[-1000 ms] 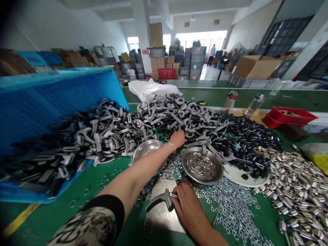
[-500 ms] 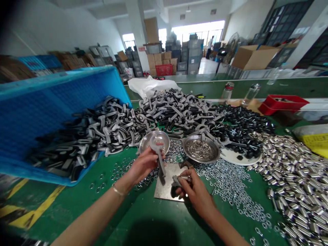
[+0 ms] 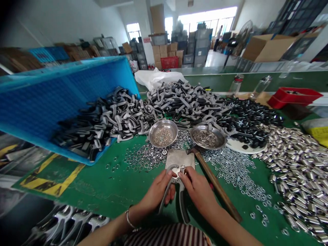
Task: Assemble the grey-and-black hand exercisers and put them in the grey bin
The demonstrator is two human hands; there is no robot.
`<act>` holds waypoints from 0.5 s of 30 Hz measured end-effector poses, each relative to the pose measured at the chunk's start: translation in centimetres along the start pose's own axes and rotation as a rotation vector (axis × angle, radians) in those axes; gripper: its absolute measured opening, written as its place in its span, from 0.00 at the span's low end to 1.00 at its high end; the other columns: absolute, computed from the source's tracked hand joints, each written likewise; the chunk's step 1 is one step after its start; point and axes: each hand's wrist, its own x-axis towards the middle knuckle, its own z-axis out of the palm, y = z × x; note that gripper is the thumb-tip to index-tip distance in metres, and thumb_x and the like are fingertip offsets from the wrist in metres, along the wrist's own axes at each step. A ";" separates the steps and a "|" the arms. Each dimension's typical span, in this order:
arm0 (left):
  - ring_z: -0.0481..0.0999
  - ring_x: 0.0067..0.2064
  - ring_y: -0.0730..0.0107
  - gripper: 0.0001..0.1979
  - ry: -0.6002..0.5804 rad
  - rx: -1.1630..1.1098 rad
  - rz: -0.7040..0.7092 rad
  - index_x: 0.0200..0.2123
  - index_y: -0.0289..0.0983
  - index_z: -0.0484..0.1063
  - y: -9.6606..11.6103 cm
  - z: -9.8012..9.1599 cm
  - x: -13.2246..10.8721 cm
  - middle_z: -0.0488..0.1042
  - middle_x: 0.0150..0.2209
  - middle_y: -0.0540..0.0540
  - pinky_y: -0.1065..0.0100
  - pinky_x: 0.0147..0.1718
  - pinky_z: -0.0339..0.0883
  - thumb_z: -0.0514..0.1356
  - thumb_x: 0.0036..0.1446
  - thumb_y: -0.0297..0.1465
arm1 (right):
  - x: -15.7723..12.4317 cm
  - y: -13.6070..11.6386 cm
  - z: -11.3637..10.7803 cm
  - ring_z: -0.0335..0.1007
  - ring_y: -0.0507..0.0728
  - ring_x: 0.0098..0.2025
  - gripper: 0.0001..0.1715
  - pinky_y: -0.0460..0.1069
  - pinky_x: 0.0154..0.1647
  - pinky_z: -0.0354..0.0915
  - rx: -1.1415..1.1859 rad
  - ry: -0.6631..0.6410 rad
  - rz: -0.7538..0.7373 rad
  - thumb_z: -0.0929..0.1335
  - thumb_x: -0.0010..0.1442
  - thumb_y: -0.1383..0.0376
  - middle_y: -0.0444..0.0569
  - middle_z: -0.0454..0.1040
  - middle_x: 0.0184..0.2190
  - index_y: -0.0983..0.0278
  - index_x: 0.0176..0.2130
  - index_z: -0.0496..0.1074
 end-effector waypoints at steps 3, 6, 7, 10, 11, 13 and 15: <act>0.58 0.12 0.78 0.26 -0.019 0.050 0.008 0.45 0.37 0.62 -0.3 0.5 0.1 0.67 0.17 0.56 0.76 0.11 0.48 0.45 0.65 0.54 | -0.4 0.1 0.3 0.74 0.59 0.30 0.16 0.49 0.32 0.61 -0.069 -0.027 -0.028 0.58 0.70 0.52 0.46 0.74 0.28 0.59 0.36 0.64; 0.58 0.12 0.77 0.24 -0.001 0.146 0.026 0.42 0.38 0.60 -0.3 1.4 0.1 0.66 0.16 0.57 0.76 0.10 0.47 0.45 0.66 0.54 | -0.7 0.2 0.4 0.73 0.59 0.29 0.17 0.50 0.31 0.60 -0.069 -0.003 -0.053 0.58 0.70 0.53 0.46 0.73 0.27 0.59 0.35 0.63; 0.58 0.11 0.77 0.24 0.022 0.174 0.032 0.41 0.38 0.59 -0.2 1.7 0.1 0.65 0.16 0.57 0.76 0.09 0.47 0.45 0.66 0.54 | -0.8 0.2 0.4 0.73 0.59 0.29 0.17 0.50 0.31 0.60 -0.051 0.015 -0.060 0.58 0.70 0.53 0.46 0.72 0.26 0.59 0.34 0.62; 0.56 0.11 0.76 0.24 0.085 0.227 0.057 0.42 0.39 0.59 0.2 2.5 0.1 0.64 0.16 0.58 0.76 0.09 0.47 0.43 0.66 0.54 | -1.1 0.3 0.4 0.72 0.58 0.29 0.17 0.49 0.32 0.61 0.051 0.055 -0.050 0.58 0.70 0.53 0.45 0.72 0.27 0.59 0.35 0.63; 0.57 0.12 0.75 0.24 0.089 0.249 0.069 0.43 0.39 0.59 0.3 2.5 0.0 0.63 0.16 0.58 0.75 0.10 0.48 0.43 0.66 0.54 | -1.2 0.3 0.4 0.72 0.57 0.30 0.17 0.49 0.32 0.62 0.086 0.056 -0.038 0.58 0.71 0.53 0.45 0.72 0.27 0.59 0.35 0.64; 0.60 0.13 0.73 0.23 0.075 0.336 0.104 0.46 0.38 0.59 0.4 2.3 -0.1 0.64 0.16 0.57 0.74 0.13 0.53 0.41 0.68 0.52 | -1.2 0.2 0.2 0.72 0.57 0.30 0.18 0.49 0.33 0.62 0.131 0.049 -0.017 0.58 0.70 0.52 0.45 0.72 0.27 0.60 0.35 0.64; 0.67 0.17 0.69 0.23 0.052 0.490 0.151 0.50 0.37 0.59 0.5 1.7 -0.2 0.67 0.18 0.54 0.71 0.18 0.60 0.40 0.69 0.49 | -1.2 -0.1 -0.1 0.70 0.56 0.29 0.19 0.49 0.32 0.62 0.146 0.021 -0.017 0.58 0.70 0.52 0.44 0.71 0.26 0.60 0.34 0.64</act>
